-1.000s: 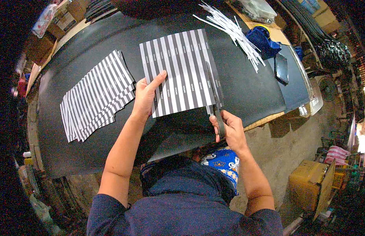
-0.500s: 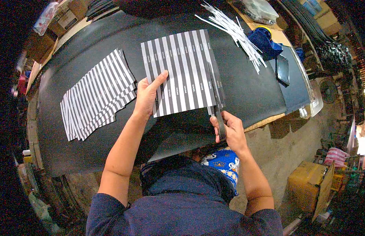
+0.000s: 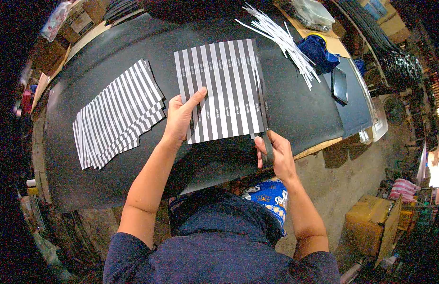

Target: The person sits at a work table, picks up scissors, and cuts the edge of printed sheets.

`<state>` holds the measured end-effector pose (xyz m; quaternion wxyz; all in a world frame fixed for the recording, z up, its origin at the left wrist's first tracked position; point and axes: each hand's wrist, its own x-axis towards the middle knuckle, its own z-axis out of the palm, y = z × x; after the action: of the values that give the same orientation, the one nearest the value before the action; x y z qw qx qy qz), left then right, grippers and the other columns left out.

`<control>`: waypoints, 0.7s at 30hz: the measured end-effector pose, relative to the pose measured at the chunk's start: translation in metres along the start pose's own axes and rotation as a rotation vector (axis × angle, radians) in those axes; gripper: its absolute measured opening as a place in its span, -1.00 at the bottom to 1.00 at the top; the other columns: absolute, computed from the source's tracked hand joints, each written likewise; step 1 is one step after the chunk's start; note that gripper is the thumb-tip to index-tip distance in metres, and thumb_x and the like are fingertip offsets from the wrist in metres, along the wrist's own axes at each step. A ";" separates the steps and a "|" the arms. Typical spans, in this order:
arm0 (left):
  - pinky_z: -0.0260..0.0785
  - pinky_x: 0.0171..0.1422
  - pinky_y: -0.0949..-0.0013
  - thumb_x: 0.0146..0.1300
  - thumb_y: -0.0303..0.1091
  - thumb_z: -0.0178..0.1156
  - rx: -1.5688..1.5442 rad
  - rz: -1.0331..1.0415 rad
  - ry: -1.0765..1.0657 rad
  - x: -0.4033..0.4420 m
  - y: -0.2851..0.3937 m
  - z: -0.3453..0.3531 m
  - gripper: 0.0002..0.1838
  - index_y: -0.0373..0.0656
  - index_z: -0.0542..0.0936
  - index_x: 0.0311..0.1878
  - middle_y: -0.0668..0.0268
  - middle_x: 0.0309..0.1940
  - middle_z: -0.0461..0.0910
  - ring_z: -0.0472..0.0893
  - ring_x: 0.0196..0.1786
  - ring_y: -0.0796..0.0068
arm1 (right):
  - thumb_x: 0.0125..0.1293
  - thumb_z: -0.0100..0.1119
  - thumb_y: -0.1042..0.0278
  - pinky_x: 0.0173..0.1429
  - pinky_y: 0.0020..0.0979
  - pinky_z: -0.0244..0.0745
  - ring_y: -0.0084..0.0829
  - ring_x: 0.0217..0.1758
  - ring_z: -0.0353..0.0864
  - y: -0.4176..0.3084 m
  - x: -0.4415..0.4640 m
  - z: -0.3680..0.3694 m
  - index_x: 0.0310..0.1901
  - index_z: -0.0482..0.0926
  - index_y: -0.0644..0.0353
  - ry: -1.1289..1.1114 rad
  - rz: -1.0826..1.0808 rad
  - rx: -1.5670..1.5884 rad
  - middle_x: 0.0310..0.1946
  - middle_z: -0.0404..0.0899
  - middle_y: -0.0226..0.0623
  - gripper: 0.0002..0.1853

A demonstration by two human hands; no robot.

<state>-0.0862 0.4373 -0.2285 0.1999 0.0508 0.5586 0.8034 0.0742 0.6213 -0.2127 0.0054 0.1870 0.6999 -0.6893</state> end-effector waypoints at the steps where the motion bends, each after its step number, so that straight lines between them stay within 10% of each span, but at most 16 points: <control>1: 0.53 -0.38 0.54 0.24 -0.27 0.21 -0.003 -0.001 -0.008 0.000 0.000 0.000 -0.73 -0.34 0.58 -0.22 0.18 -0.41 0.64 0.63 -0.47 0.59 | 0.29 0.10 0.06 -0.59 -0.58 0.38 -0.57 -0.68 0.43 0.000 0.000 0.000 -0.36 0.46 0.30 -0.001 0.000 0.000 -0.62 0.42 -0.36 -0.62; 21: 0.53 -0.39 0.54 0.24 -0.28 0.20 -0.034 0.002 -0.013 0.001 -0.002 0.001 -0.75 -0.33 0.59 -0.23 0.19 -0.41 0.64 0.63 -0.47 0.59 | 0.28 0.16 0.05 -0.62 -0.60 0.36 -0.69 -0.61 0.37 -0.002 -0.001 0.002 -0.36 0.47 0.24 0.010 -0.004 0.001 -0.60 0.35 -0.49 -0.65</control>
<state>-0.0861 0.4386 -0.2302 0.2035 0.0533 0.5435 0.8126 0.0745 0.6188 -0.2108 0.0004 0.1890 0.7001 -0.6885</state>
